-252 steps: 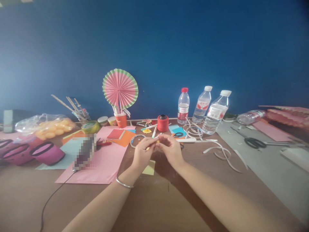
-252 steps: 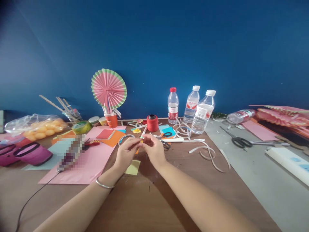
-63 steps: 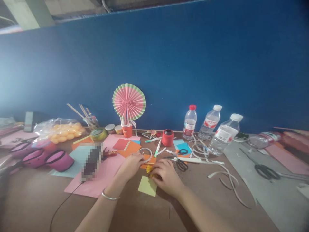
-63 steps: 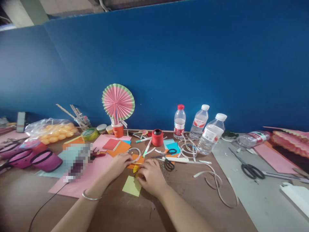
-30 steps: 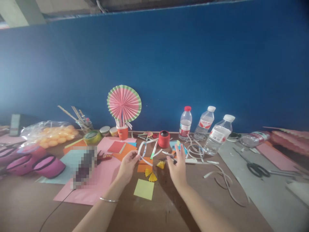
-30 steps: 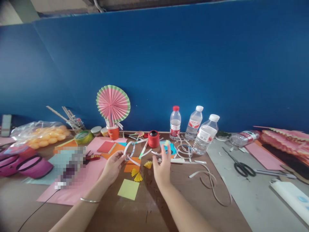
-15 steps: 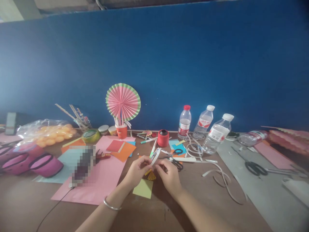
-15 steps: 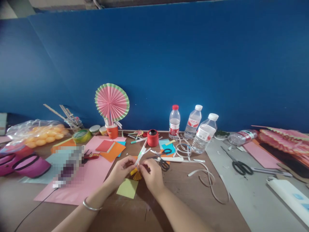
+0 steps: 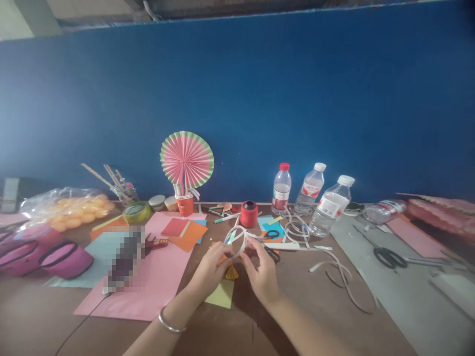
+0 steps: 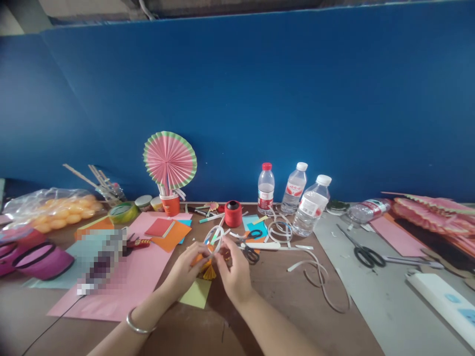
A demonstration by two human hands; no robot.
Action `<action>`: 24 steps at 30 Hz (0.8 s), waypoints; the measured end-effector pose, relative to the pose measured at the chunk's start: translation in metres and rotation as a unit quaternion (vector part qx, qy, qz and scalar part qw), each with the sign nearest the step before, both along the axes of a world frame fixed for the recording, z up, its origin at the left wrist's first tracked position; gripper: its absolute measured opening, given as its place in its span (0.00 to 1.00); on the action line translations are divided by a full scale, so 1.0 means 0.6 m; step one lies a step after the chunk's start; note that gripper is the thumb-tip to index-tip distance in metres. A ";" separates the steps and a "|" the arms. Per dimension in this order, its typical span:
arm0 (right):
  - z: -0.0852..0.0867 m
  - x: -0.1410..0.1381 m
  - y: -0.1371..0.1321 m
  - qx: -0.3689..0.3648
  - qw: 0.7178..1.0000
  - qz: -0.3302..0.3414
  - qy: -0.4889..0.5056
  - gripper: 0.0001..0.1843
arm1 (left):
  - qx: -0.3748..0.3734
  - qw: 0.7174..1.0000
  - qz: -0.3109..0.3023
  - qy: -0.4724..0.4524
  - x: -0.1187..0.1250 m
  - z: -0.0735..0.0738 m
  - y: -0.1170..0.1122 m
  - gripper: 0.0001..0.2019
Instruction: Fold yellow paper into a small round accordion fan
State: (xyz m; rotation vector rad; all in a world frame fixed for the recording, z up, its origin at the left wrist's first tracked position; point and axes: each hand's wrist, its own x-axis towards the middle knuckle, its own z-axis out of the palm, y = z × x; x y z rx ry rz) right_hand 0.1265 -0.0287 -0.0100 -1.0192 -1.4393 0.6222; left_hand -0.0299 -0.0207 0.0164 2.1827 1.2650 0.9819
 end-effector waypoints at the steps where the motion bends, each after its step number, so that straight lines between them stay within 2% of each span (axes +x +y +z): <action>1: 0.000 0.000 -0.001 0.011 1.000 -0.006 -0.020 0.20 | 0.018 0.999 -0.003 0.034 0.001 0.003 -0.002 0.05; 4: -0.004 0.003 0.002 0.004 0.999 -0.024 -0.044 0.19 | 0.076 0.991 -0.019 0.111 0.001 0.005 -0.004 0.06; 8: -0.012 0.001 0.006 -0.040 0.999 -0.028 -0.004 0.17 | 0.131 0.980 -0.028 0.145 -0.002 -0.002 0.000 0.06; 13: -0.016 -0.005 0.004 -0.075 0.996 -0.017 0.039 0.13 | 0.132 0.974 -0.022 0.181 -0.006 -0.009 0.003 0.07; 18: -0.009 -0.006 0.002 -0.101 0.994 0.004 0.052 0.09 | 0.119 0.966 -0.031 0.227 -0.006 -0.007 0.002 0.08; 21: -0.003 -0.005 0.003 -0.087 0.996 0.011 0.014 0.06 | 0.128 0.961 -0.027 0.243 -0.005 -0.006 0.003 0.07; 24: 0.003 -0.004 0.005 -0.031 0.999 0.012 -0.018 0.03 | 0.127 0.952 -0.008 0.279 -0.005 -0.009 0.008 0.07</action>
